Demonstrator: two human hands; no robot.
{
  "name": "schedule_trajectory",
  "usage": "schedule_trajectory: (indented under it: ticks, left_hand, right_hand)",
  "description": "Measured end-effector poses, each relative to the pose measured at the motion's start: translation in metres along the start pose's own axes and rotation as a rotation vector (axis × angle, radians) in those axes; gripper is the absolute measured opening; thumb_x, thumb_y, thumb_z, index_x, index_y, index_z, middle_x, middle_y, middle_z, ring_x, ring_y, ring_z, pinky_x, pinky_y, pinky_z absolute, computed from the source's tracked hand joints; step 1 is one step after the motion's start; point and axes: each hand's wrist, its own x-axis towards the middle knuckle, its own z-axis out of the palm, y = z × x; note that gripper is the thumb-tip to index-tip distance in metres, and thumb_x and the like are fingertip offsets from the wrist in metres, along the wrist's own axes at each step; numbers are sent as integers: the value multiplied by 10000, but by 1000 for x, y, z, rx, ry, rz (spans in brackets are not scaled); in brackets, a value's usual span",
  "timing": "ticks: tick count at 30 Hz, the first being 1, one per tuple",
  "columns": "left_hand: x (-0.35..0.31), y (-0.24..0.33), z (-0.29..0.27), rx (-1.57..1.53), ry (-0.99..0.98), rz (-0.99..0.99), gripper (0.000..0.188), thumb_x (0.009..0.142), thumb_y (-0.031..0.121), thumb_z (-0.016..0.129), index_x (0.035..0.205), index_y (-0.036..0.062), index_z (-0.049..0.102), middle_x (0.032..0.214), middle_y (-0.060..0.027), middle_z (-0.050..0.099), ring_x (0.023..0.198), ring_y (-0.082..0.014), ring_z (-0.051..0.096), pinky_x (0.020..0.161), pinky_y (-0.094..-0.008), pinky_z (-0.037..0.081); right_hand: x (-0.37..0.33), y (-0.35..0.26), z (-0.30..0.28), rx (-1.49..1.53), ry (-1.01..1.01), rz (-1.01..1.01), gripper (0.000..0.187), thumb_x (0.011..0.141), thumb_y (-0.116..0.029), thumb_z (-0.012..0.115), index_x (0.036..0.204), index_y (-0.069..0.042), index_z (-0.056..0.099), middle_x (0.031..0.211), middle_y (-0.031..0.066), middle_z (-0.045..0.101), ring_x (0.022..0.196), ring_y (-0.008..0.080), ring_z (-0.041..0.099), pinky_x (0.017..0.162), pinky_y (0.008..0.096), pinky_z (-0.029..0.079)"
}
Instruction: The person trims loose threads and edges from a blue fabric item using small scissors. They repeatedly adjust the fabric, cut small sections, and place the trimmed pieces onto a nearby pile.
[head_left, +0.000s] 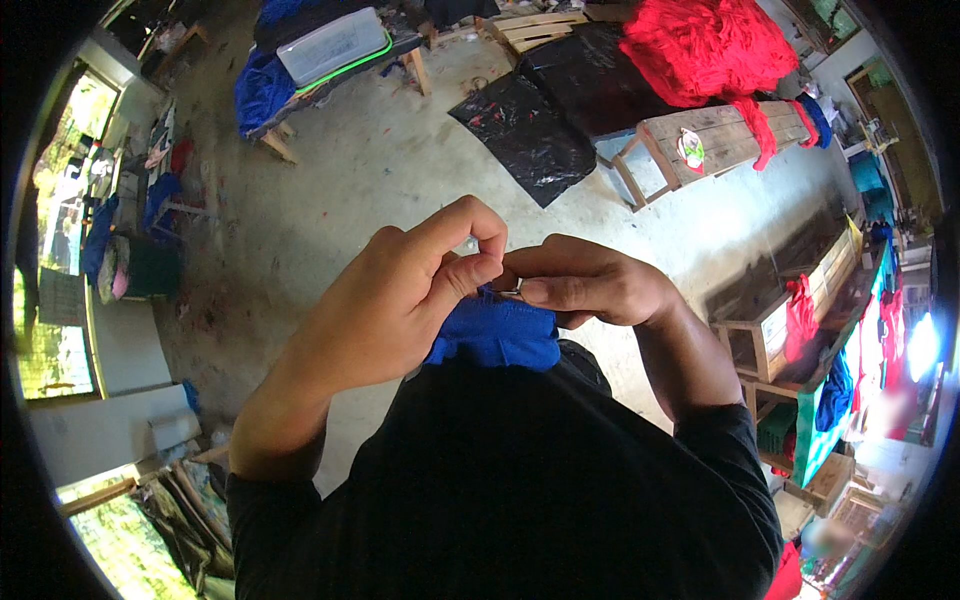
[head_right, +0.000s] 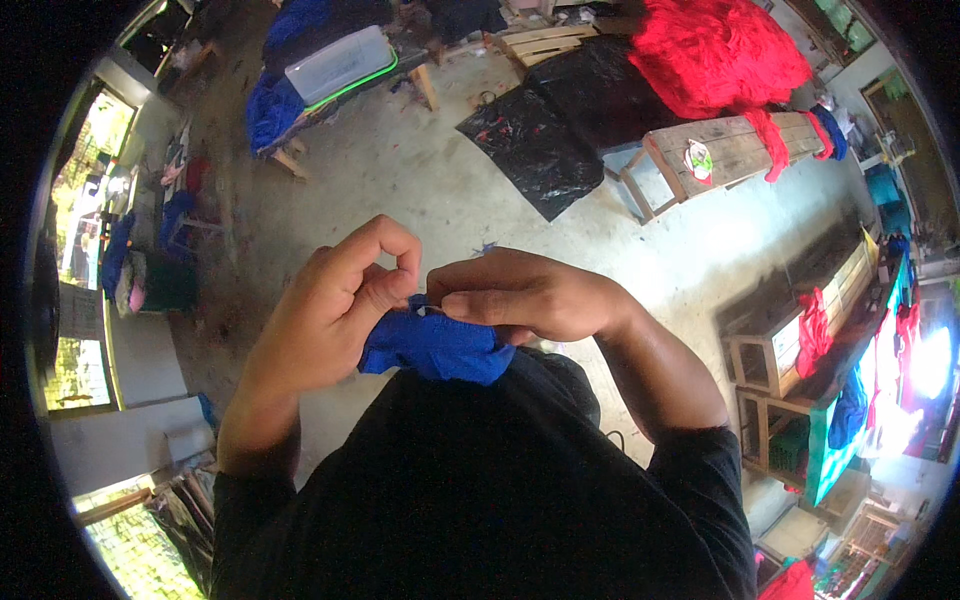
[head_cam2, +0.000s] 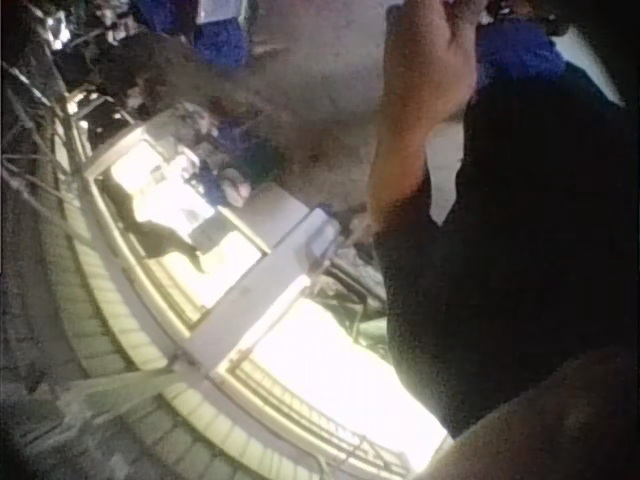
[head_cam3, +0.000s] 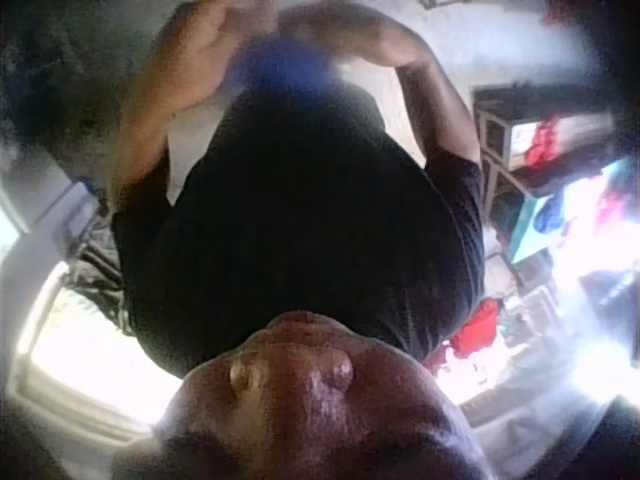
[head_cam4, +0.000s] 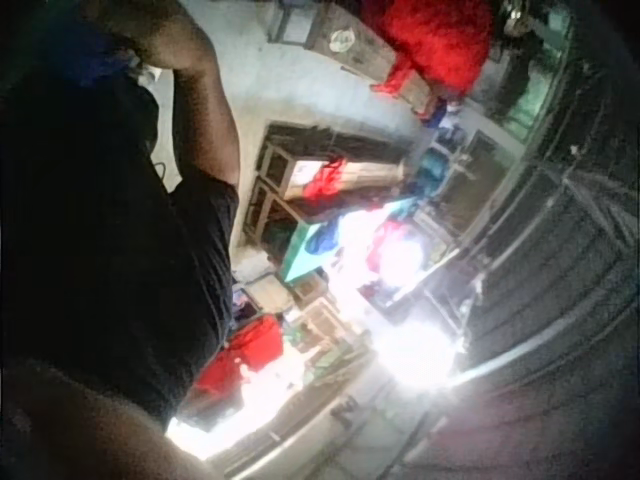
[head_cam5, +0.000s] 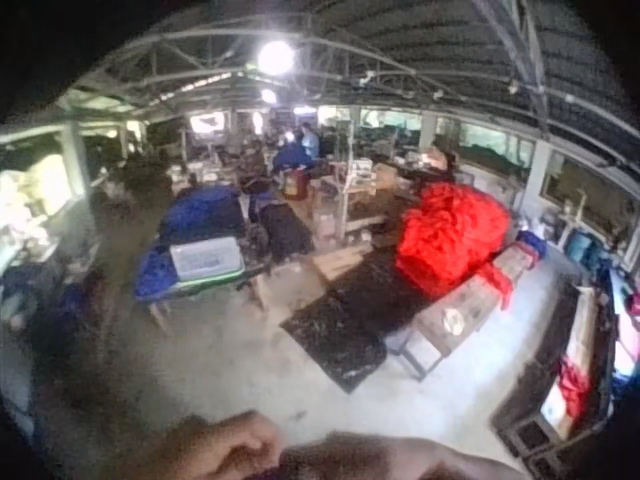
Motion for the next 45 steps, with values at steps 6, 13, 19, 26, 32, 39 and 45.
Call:
schedule_trajectory:
  ticks: [6, 13, 19, 26, 32, 39, 45]
  left_hand:
    - [-27, -18, -32, -1, 35, -7, 93, 1021, 117, 582, 1008, 43, 527, 754, -52, 557, 671, -102, 527, 634, -282, 433]
    - [-61, -34, -78, 118, 168, -94, 88, 1036, 133, 560, 1073, 69, 513, 860, -128, 686, 794, -336, 738, 658, -359, 534]
    - [-71, -68, -118, 26, 290, -145, 61, 1036, 109, 545, 1063, 69, 509, 830, -133, 656, 746, -324, 727, 640, -365, 524]
    - [-55, -107, -183, -2, 430, -348, 33, 1032, 92, 536, 1044, 70, 514, 816, -149, 653, 675, -263, 701, 603, -373, 496]
    - [-14, -187, -257, 148, 772, -430, 44, 1014, 86, 540, 1034, 62, 508, 743, -110, 647, 620, -249, 670, 580, -357, 516]
    - [-49, -334, -340, 282, 998, -1045, 219, 914, 68, 648, 1115, 52, 561, 1123, -164, 669, 955, -288, 698, 764, -408, 576]
    - [-54, -380, -398, 34, 832, -698, 728, 772, -4, 789, 1431, 98, 495, 1526, -193, 431, 1446, -379, 378, 1195, -428, 299]
  right_hand:
    - [49, -9, 19, -52, -68, 5, 456, 1042, -435, 518, 1100, 3, 628, 715, 5, 487, 612, 79, 481, 533, 252, 387]
    - [114, -14, 24, 1, -106, 42, 494, 1042, -459, 517, 1200, -5, 632, 735, 18, 520, 611, 92, 511, 550, 243, 425]
    - [194, -27, 17, -73, -335, 0, 552, 1041, -452, 525, 1312, 23, 599, 789, 40, 573, 649, 100, 548, 558, 255, 445]
    - [301, -18, -14, 37, -419, 35, 556, 1051, -416, 514, 1349, 50, 568, 736, 26, 528, 596, 48, 510, 462, 219, 370]
    - [418, -39, -64, -101, -587, 9, 593, 1010, -448, 587, 1380, 14, 549, 1048, 121, 656, 924, 170, 617, 825, 318, 506]
    - [546, -64, -83, -75, -484, 38, 407, 945, -258, 712, 1217, 35, 635, 1021, 144, 713, 967, 180, 642, 901, 328, 490]
    - [681, -85, -89, -297, -252, -286, 256, 936, -196, 702, 1071, 18, 663, 930, 187, 722, 826, 277, 709, 759, 362, 530]
